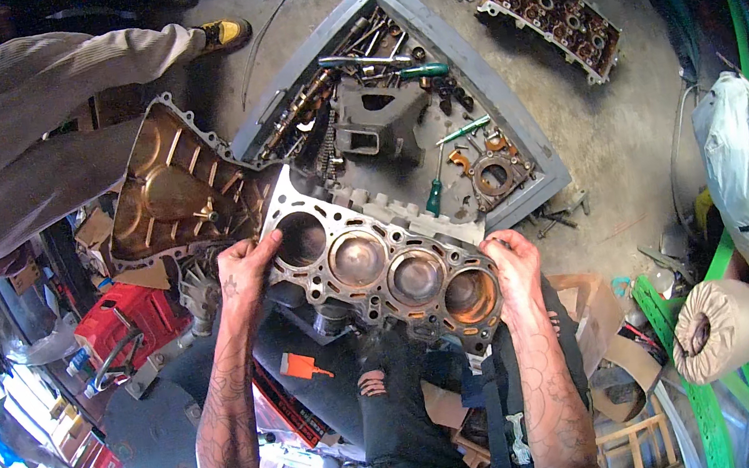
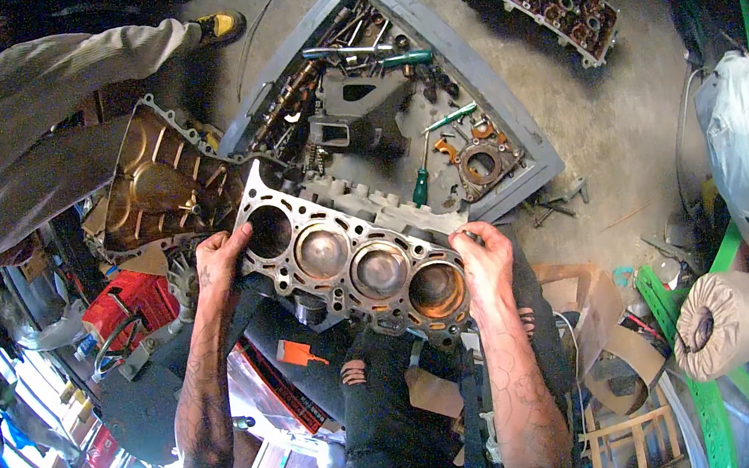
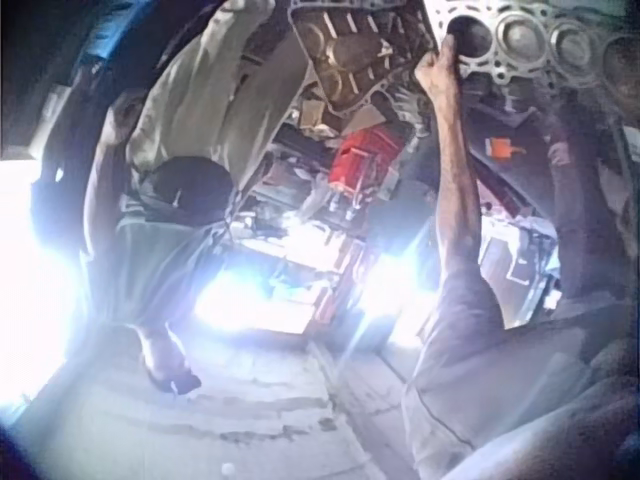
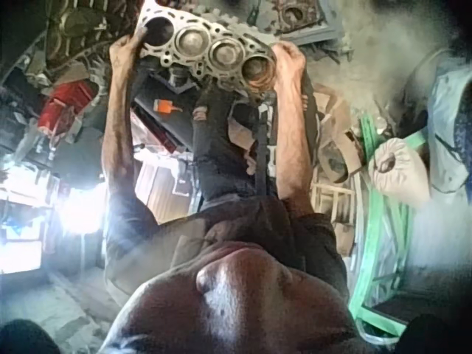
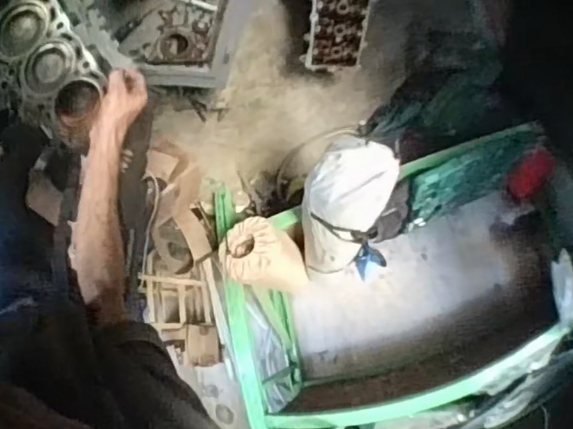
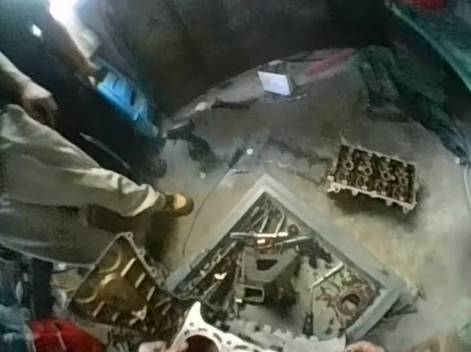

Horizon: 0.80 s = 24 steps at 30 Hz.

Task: The person assembles an engine block on a workbench, handling various components including a cylinder head and gasket. They use a torque wrench to tighten bolts and manipulate engine parts with their hands.

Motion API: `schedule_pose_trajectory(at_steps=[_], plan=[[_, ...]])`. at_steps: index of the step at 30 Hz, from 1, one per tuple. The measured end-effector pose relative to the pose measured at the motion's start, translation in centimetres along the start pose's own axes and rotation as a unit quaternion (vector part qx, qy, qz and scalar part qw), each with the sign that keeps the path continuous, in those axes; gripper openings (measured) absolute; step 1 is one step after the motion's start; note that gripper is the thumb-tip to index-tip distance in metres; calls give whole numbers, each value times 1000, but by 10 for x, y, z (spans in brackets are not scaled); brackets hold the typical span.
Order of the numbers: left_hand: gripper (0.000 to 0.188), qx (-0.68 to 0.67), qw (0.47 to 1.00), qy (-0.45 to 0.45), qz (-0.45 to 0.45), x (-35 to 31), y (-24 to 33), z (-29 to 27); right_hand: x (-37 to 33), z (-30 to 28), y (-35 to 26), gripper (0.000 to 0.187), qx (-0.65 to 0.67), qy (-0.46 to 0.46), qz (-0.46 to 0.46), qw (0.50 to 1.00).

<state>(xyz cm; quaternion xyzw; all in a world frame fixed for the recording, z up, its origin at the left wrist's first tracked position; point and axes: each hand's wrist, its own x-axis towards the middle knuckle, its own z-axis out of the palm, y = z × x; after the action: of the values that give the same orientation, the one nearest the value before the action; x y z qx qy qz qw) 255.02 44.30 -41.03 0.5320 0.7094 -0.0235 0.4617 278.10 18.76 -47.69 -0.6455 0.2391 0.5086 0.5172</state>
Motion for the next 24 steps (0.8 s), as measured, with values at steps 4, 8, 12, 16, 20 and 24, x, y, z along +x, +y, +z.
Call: schedule_pose_trajectory(at_steps=[4, 8, 12, 16, 20, 24], plan=[[55, -26, 1000, 8, 0, -17, 3, 5, -5, -7, -20, 12, -39, -13, -45, 998], [54, -35, 999, 12, 16, -21, -1, 10, -6, -19, -25, 10, -80, 13, -75, 994], [55, -24, 998, -9, 55, -29, 1, 17, -17, -27, -23, 10, -70, 26, -88, 993], [53, -39, 998, 15, 55, -30, -44, -3, -35, -9, -17, 10, -116, 7, -140, 983], [53, -24, 997, 14, 77, -37, -69, -12, -55, -4, -2, 9, -127, 39, -129, 983], [53, -8, 996, 31, 86, -48, -78, -20, -72, -6, 23, 8, -128, 44, -161, 978]])
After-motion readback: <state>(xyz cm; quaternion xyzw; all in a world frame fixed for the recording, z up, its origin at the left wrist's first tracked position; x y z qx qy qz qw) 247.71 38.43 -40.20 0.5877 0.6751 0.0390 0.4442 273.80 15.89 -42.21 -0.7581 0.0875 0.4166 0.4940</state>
